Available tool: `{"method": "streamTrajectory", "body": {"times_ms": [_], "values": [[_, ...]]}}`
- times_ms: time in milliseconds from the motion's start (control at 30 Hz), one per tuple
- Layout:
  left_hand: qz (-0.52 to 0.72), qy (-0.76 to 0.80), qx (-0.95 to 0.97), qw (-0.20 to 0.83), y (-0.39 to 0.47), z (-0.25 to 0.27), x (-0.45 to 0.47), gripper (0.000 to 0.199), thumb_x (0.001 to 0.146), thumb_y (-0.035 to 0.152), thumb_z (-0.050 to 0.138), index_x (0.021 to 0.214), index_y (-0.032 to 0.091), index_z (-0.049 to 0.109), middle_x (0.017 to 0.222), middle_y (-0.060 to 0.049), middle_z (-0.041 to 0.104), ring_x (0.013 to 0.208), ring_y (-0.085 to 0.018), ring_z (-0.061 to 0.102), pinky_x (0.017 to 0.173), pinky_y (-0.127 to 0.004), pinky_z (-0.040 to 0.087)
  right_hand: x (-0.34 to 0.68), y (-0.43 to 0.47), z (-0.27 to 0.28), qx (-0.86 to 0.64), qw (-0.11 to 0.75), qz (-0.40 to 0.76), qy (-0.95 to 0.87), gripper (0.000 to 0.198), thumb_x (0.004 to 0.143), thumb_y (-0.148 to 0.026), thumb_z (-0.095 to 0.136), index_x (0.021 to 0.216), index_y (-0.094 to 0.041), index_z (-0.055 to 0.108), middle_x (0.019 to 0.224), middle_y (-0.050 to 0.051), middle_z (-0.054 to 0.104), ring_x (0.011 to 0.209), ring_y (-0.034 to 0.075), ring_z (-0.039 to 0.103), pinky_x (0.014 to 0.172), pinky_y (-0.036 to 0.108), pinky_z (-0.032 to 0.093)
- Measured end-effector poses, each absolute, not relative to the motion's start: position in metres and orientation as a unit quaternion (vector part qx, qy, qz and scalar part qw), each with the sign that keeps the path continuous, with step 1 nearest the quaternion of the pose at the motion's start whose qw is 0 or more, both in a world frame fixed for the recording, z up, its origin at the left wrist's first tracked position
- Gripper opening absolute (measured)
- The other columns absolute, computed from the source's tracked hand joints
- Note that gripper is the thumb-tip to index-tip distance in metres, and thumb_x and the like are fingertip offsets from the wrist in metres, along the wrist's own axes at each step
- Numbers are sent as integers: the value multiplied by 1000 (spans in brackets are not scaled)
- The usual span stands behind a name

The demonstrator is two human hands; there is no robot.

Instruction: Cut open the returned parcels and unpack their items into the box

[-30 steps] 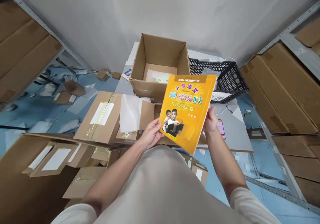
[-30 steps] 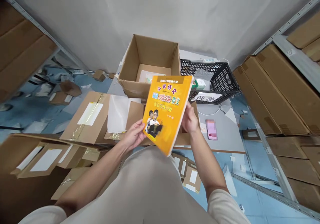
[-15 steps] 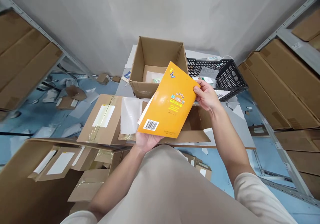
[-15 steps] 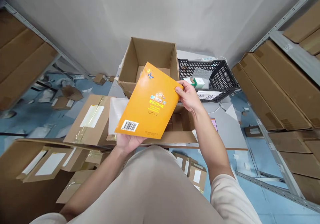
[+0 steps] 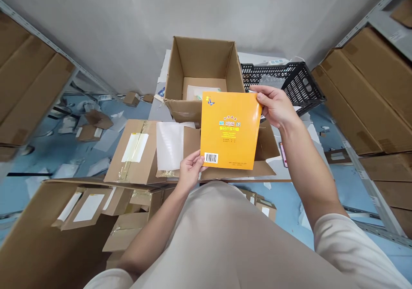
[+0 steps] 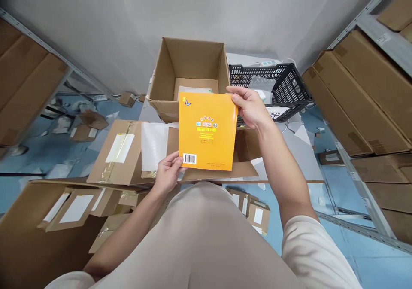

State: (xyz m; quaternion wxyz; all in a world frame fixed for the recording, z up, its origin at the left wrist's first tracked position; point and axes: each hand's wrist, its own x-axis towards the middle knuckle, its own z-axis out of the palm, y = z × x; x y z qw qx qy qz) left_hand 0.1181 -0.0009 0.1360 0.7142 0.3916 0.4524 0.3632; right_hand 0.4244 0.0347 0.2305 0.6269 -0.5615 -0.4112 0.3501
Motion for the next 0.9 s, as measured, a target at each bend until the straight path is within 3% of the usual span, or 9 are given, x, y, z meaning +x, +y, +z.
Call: {"method": "streamTrajectory", "body": {"times_ms": [200,367,567,700,800,900], "values": [[363,433,374,736,0,137,120,61,63,43,80,116,18,65,102,-8,73,86,-19,70,60,-22,58,426,27,230,-564,630,338,-414,28,76,-37,71,100,-22,67,91,4,71,91,21,68,76,41,59],[340,380,328,795,1,140,127,48,66,36,79,110,19,68,100,-6,73,79,-15,69,62,-23,57,414,15,246,-548,647,332,-413,36,78,-48,64,103,-23,68,96,4,72,95,24,68,75,41,59],[240,276,264,892,0,148,148,36,72,28,75,106,18,69,97,-6,72,77,-13,68,68,-23,55,392,25,258,-488,651,396,-426,49,67,-53,73,110,-31,65,112,-1,68,97,21,67,76,34,58],[173,231,250,924,-1,149,157,35,75,29,73,108,16,68,94,-7,72,76,-13,67,67,-21,53,395,32,247,-488,597,471,-429,49,66,-56,74,104,-27,65,97,1,69,80,19,69,63,33,59],[184,230,262,919,-1,144,158,37,79,35,68,112,18,66,110,-10,69,93,-19,67,76,-28,54,402,32,241,-501,600,446,-436,40,67,-56,74,91,-25,63,79,-2,66,65,14,65,50,26,55],[221,230,258,912,-3,145,152,49,84,55,54,121,24,60,133,-7,58,126,-26,50,101,-41,44,405,30,241,-522,599,416,-442,34,69,-50,75,84,-24,61,71,-4,61,58,10,59,43,20,49]]}}
